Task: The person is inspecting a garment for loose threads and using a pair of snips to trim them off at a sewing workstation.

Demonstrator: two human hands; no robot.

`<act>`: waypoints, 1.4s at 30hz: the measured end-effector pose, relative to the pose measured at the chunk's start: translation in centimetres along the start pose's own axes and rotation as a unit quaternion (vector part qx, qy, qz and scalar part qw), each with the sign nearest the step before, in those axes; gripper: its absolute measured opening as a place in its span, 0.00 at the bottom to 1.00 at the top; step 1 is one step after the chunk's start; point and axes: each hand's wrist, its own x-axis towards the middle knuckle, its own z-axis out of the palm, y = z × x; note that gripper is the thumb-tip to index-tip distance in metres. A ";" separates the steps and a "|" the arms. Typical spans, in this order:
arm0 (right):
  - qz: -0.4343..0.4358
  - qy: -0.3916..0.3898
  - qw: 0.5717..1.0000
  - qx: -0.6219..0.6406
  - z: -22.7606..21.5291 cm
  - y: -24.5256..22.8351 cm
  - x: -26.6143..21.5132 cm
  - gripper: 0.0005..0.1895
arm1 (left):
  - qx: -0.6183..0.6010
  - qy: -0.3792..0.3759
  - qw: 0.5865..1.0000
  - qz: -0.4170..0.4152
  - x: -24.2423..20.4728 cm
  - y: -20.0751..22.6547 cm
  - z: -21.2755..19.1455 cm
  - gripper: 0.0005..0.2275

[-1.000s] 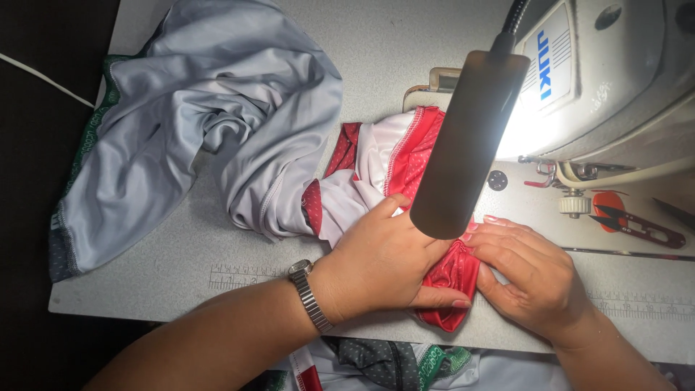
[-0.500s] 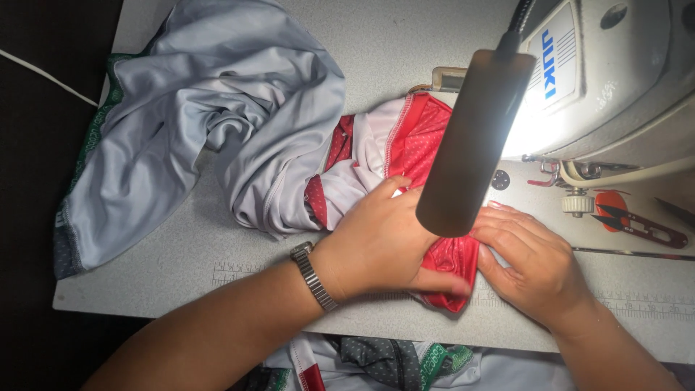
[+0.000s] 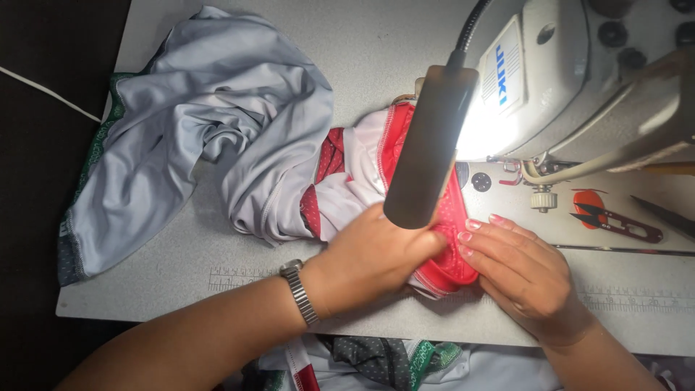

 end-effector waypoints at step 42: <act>0.073 -0.013 0.997 0.027 2.0 0.2 0.6 0.11 | 0.244 -0.012 0.967 -0.076 -0.8 -0.7 1.6 0.42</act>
